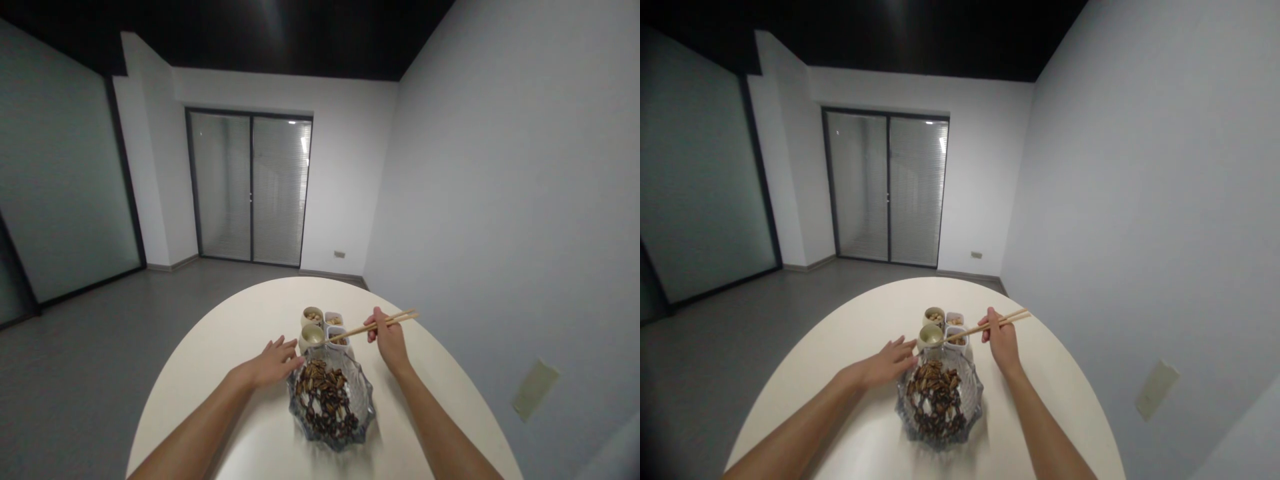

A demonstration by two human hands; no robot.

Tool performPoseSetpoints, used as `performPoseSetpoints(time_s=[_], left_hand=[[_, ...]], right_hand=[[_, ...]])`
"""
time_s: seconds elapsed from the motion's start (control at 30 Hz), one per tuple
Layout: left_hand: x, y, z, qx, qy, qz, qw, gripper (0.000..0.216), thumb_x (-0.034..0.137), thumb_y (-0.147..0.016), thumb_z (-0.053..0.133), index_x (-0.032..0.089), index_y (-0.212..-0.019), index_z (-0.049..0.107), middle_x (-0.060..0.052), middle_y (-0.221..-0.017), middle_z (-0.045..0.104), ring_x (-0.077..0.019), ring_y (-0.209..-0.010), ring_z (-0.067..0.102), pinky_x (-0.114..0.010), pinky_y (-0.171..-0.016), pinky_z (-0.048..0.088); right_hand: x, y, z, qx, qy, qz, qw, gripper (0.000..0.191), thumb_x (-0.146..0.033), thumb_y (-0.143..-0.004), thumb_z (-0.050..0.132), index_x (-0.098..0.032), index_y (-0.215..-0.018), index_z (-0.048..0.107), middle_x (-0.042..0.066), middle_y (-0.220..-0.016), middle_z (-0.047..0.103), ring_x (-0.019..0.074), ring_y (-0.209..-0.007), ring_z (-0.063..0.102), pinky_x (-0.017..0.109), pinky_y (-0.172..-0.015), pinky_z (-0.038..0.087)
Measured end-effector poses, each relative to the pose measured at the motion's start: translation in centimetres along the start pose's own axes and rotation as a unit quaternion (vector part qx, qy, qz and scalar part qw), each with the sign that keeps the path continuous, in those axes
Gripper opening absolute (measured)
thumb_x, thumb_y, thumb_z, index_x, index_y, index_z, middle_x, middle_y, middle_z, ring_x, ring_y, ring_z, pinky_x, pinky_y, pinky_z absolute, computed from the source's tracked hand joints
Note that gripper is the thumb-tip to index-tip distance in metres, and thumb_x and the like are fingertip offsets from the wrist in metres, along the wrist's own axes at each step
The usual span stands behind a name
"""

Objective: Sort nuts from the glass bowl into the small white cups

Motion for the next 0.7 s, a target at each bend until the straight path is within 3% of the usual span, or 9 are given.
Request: performPoseSetpoints(time_s=[0.17, 0.23, 0.4, 0.7], left_hand=[[0.2, -0.1, 0.1, -0.007, -0.003, -0.005, 1.000, 0.066, 0.069, -0.100, 0.020, 0.026, -0.137, 0.055, -0.005, -0.161, 0.021, -0.0349, -0.147, 0.004, -0.057, -0.116, 0.002], [0.3, -0.1, 0.2, -0.009, -0.007, -0.007, 1.000, 0.067, 0.069, -0.100, 0.020, 0.025, -0.137, 0.055, -0.006, -0.161, 0.021, -0.0350, -0.147, 0.004, -0.057, -0.116, 0.002], [0.3, -0.3, 0.3, -0.004, -0.013, -0.006, 1.000, 0.071, 0.072, -0.099, 0.019, 0.024, -0.140, 0.052, -0.007, -0.160, 0.021, -0.0355, -0.147, 0.005, -0.056, -0.116, 0.005], [0.7, 0.0, 0.0, -0.009, -0.012, -0.008, 1.000, 0.069, 0.070, -0.099, 0.019, 0.025, -0.137, 0.055, -0.006, -0.161, 0.021, -0.0357, -0.147, 0.003, -0.057, -0.116, 0.003]], right_hand=[[-1.9, 3.0, -0.9, -0.105, 0.033, 0.024, 0.994, 0.064, -0.073, -0.087, 0.047, -0.018, -0.057, 0.061, -0.003, -0.035, 0.046, 0.0107, -0.035, 0.044, 0.022, -0.040, 0.037], [-2.5, 4.2, -0.7, -0.168, 0.048, 0.037, 0.984, 0.064, -0.072, -0.088, 0.047, -0.018, -0.057, 0.062, -0.004, -0.036, 0.045, 0.0101, -0.035, 0.044, 0.022, -0.040, 0.036], [-2.8, 5.9, 0.4, -0.239, 0.075, 0.050, 0.967, 0.066, -0.073, -0.088, 0.043, -0.018, -0.057, 0.063, -0.004, -0.038, 0.044, 0.0093, -0.034, 0.041, 0.021, -0.038, 0.033], [-2.5, 5.1, -0.9, -0.208, 0.107, 0.054, 0.971, 0.064, -0.070, -0.089, 0.042, -0.019, -0.056, 0.061, -0.005, -0.034, 0.041, 0.0100, -0.033, 0.040, 0.022, -0.039, 0.033]])
Point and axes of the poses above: each hand's wrist, its own y-axis away from the middle knuckle, its own z-axis out of the palm, x = y × z, the point moved 5 cm from there along -y, towards the middle knuckle
